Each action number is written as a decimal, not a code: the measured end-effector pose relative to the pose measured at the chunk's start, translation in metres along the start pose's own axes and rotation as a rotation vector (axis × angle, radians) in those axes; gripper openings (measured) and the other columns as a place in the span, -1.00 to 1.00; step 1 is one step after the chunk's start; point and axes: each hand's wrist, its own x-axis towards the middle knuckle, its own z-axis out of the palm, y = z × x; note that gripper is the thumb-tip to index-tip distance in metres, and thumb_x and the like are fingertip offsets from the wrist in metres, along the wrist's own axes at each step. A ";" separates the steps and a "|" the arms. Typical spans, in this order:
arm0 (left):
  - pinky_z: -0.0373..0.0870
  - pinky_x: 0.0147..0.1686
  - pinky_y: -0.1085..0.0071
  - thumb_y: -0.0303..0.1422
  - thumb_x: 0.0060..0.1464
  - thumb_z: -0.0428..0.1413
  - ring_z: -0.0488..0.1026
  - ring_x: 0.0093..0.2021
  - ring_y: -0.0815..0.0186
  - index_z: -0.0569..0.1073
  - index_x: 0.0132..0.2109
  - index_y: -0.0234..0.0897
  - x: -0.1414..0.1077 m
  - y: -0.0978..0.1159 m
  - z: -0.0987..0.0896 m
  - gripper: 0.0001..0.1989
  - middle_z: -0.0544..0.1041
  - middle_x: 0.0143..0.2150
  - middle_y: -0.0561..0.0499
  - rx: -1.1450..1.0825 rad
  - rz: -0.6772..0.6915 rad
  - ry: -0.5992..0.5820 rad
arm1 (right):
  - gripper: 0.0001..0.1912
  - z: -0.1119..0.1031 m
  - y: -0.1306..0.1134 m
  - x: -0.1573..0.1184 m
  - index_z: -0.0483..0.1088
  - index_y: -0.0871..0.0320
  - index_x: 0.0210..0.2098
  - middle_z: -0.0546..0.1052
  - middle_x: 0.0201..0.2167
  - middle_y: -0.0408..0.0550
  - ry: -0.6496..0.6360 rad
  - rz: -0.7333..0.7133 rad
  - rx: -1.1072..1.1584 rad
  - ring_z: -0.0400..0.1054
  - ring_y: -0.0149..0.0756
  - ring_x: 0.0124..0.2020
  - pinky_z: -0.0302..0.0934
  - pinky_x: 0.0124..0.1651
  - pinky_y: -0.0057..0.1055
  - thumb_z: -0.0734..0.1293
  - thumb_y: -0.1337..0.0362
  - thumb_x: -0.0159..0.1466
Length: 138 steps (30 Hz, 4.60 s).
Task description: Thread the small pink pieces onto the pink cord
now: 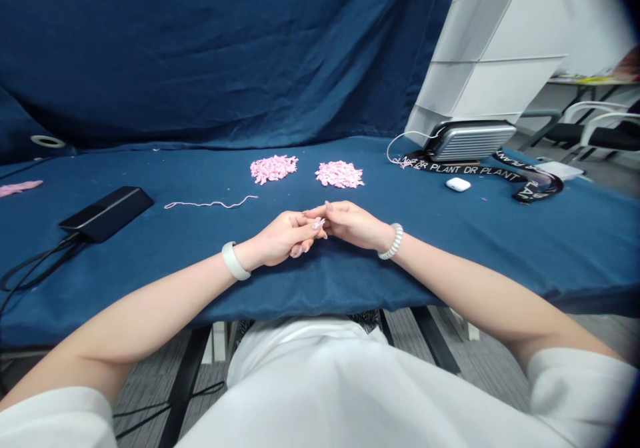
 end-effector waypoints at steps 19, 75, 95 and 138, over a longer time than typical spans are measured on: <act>0.19 -0.64 0.62 -0.26 -0.05 0.22 0.25 -0.67 0.58 0.44 -0.33 -0.40 0.007 -0.013 -0.006 -0.74 0.41 -0.57 0.08 -0.257 -0.090 0.049 | -0.72 0.001 0.008 0.008 0.42 0.23 -0.60 0.33 -0.46 -0.15 0.346 -0.231 -0.398 0.21 -0.49 -0.43 0.13 -0.28 -0.45 0.40 0.15 0.08; 0.34 -0.06 0.30 -0.33 0.05 0.12 0.48 -0.16 0.24 0.57 -0.29 -0.21 -0.007 -0.007 0.002 -0.86 0.58 -0.22 -0.06 0.619 0.629 0.485 | -0.65 0.001 0.011 0.011 0.28 0.20 -0.55 0.33 -0.50 -0.14 0.482 -0.285 -0.756 0.19 -0.42 -0.42 0.10 -0.26 -0.42 0.26 0.05 0.18; 0.16 -0.57 0.55 -0.28 -0.13 0.26 0.18 -0.58 0.55 0.52 -0.38 -0.35 0.010 -0.005 -0.008 -0.80 0.43 -0.49 0.04 -0.156 0.252 0.339 | -0.69 0.001 0.015 0.012 0.31 0.20 -0.49 0.35 -0.52 -0.14 0.593 -0.284 -0.756 0.19 -0.42 -0.46 0.09 -0.32 -0.42 0.28 0.07 0.18; 0.23 -0.51 0.55 -0.35 -0.09 0.22 0.33 -0.54 0.51 0.39 -0.41 -0.34 0.011 -0.018 -0.012 -0.83 0.47 -0.45 0.05 0.096 0.079 0.089 | -0.50 0.001 -0.010 0.003 0.31 0.25 -0.51 0.33 -0.58 -0.14 0.081 0.081 -0.734 0.17 -0.47 -0.51 0.12 -0.36 -0.46 0.10 -0.05 0.26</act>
